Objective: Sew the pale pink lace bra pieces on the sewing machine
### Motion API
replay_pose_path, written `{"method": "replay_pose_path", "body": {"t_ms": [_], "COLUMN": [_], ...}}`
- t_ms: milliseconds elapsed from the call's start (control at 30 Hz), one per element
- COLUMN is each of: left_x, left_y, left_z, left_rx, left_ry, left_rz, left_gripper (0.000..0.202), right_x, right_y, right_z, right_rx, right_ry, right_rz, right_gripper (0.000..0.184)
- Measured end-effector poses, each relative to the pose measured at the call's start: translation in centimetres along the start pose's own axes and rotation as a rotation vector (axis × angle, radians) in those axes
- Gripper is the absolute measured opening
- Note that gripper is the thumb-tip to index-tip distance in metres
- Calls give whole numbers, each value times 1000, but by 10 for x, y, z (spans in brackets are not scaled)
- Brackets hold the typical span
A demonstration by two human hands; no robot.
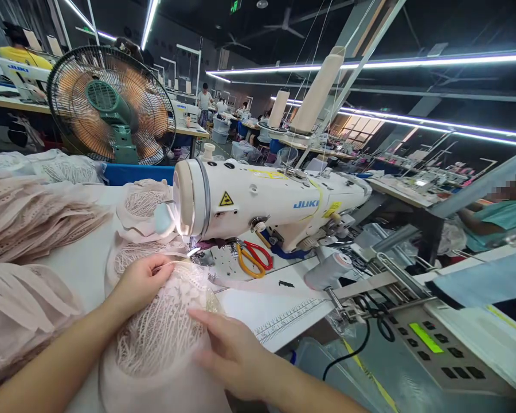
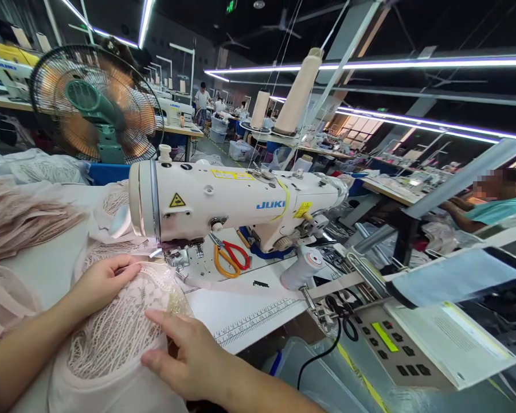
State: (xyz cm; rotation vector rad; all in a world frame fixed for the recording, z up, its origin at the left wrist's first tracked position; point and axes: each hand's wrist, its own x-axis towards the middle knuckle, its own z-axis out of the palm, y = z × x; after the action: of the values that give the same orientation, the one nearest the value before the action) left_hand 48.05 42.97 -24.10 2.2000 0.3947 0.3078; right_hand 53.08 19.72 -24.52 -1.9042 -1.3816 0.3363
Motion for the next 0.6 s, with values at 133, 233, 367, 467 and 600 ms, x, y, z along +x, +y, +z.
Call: {"method": "replay_pose_path", "body": {"t_ms": [133,233,367,467,600], "left_x": [-5,-12,-15,-12,-5], "left_y": [-3,0,12,20,24], "left_z": [4,5,7,10,12], "left_rx": [490,790,938,950,966], "left_ry": [48,-116,-288,-333,-359], "left_rz": [116,201,224,169,149], "left_gripper": [22,50,68,64,57], "right_x": [17,23,24,27,31], "right_y": [9,15,12,9,10], "right_z": [6,-2,-12,-13,-12], "right_rx": [-69,-163,-256,-321,-380], "right_ry": [129,35,-98,-107,-92], "right_rz": [148,201,219,238,187], "right_gripper": [19,20,34,37,36]}}
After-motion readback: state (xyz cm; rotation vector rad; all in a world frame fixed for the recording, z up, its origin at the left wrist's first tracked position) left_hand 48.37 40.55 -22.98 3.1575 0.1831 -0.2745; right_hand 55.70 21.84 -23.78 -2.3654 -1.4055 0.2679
